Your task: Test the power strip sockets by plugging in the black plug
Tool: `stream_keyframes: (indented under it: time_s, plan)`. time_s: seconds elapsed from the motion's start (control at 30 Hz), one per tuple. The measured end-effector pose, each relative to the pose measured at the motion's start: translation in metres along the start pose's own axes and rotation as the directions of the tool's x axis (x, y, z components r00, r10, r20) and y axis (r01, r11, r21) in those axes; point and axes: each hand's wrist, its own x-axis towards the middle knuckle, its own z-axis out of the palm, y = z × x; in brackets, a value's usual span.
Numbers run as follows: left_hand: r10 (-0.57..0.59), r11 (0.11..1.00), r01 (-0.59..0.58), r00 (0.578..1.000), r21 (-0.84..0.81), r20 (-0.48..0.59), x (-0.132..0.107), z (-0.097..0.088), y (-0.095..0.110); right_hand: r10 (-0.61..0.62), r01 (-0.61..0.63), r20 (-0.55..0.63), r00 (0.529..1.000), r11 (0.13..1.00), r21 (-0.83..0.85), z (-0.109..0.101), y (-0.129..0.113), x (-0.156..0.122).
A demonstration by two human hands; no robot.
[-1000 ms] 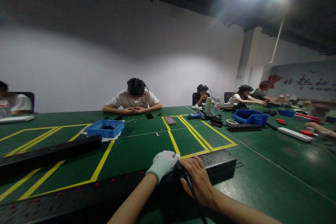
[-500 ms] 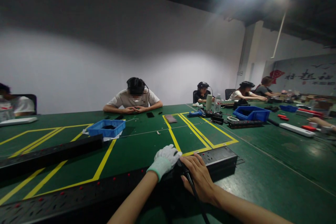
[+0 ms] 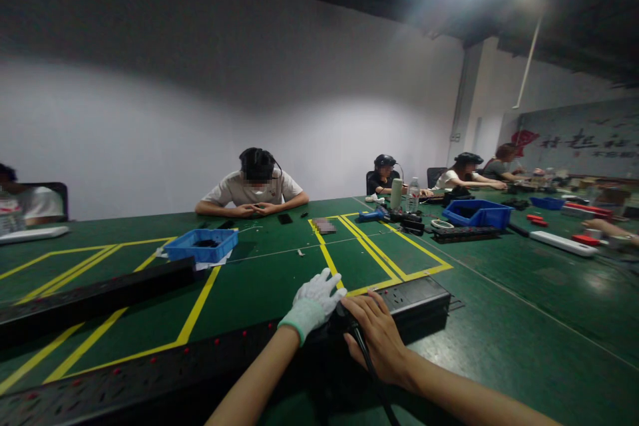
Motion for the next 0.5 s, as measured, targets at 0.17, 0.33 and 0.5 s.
stream_keyframes:
  time_s: [0.17, 0.33, 0.5]
  plan:
    - [0.016, 1.000, -0.016, 1.000, -0.004, 0.004, -0.0012, -0.0008, -0.0005, 0.004, -0.004, 0.013, 1.000, 1.000, -0.010, -0.0007, 0.0005, -0.0003]
    - [0.029, 0.999, -0.029, 1.000, -0.018, 0.000, -0.0010, 0.0047, -0.0018, 0.014, -0.013, 0.016, 1.000, 1.000, -0.027, -0.0009, 0.0001, -0.0008]
    - [0.024, 0.999, -0.024, 1.000, -0.044, 0.001, 0.0007, 0.0063, 0.0002, 0.033, -0.032, 0.020, 0.999, 0.997, -0.076, -0.0034, -0.0031, -0.0001]
